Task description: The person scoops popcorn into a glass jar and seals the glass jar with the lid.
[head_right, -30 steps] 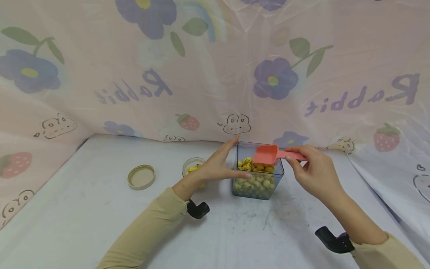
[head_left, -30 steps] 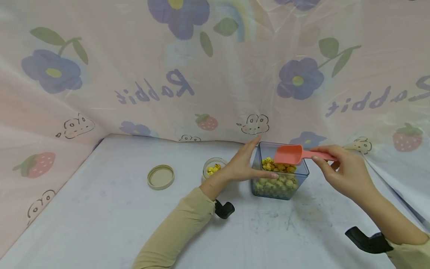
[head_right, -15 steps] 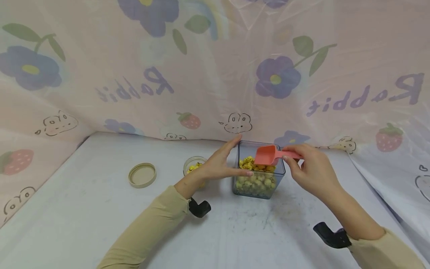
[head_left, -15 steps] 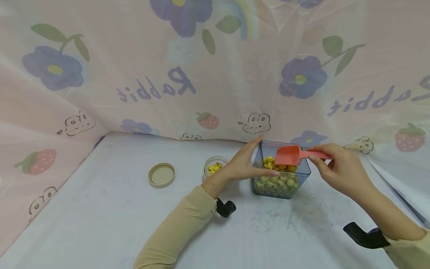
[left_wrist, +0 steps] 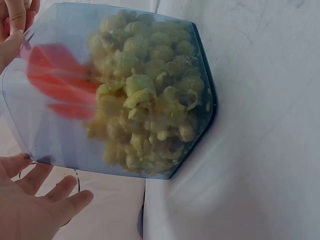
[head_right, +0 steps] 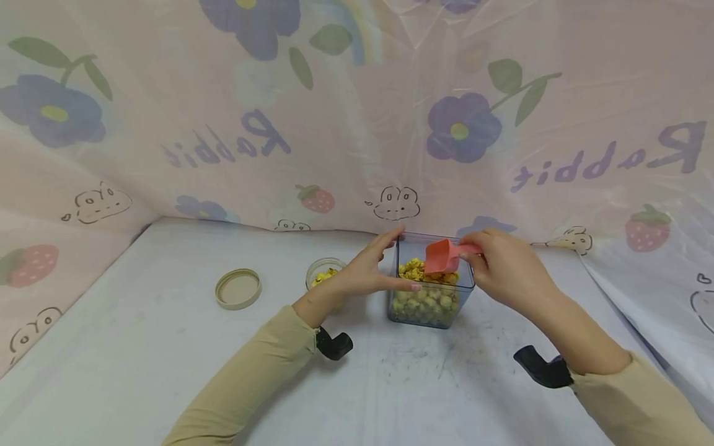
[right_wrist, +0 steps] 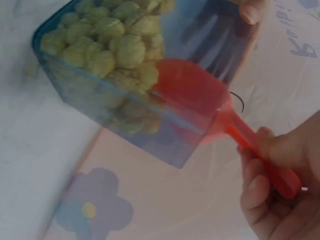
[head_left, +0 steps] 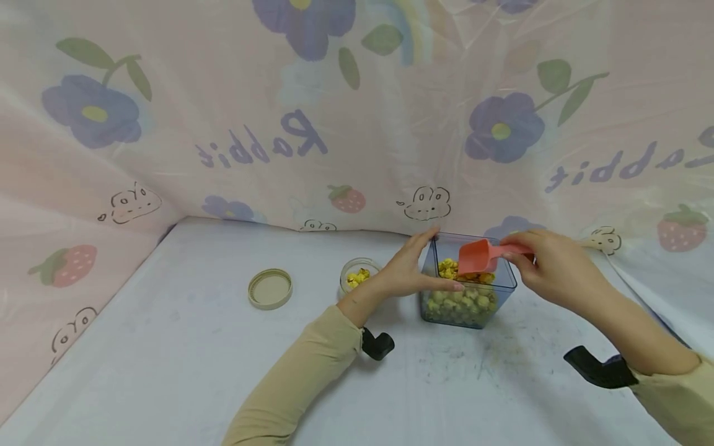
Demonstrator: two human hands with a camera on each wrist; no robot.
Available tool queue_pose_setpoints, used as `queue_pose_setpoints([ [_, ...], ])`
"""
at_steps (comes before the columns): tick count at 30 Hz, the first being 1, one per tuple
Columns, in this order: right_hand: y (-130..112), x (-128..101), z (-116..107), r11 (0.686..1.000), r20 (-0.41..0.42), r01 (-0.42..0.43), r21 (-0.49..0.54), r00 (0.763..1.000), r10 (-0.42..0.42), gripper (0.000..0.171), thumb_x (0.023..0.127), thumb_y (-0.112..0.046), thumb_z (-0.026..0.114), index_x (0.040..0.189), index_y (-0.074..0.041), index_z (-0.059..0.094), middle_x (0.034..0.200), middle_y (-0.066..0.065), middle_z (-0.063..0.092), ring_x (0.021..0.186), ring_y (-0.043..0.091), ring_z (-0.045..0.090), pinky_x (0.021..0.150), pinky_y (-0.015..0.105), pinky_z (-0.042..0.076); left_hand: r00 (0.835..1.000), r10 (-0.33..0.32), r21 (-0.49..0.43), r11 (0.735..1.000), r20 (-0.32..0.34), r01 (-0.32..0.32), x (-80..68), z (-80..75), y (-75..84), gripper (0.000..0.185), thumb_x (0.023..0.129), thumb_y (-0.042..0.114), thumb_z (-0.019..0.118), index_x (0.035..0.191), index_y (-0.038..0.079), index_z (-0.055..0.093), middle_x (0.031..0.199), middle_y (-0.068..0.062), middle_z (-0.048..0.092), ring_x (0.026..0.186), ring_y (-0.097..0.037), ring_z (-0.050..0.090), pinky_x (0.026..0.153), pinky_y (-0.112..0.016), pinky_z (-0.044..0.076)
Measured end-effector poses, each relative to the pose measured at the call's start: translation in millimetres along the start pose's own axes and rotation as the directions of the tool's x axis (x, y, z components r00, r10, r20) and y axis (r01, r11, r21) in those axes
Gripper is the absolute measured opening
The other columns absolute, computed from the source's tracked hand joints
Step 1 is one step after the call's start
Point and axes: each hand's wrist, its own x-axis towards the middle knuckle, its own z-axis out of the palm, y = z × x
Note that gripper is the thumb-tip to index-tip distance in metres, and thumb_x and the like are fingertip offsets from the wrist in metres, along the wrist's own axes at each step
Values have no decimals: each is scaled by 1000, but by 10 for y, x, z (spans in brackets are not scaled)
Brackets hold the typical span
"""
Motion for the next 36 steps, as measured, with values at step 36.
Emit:
queue_pose_setpoints([
  [36, -276, 435, 10, 996, 222, 89, -26, 972, -81, 13, 86, -3, 68, 92, 9, 67, 80, 13, 63, 70, 26, 60, 68, 43, 56, 1000, -11, -139, 990, 23, 15, 18, 11, -1, 100, 74, 32, 83, 152, 34, 19, 155, 5, 23, 137, -21, 36, 105, -33, 43],
])
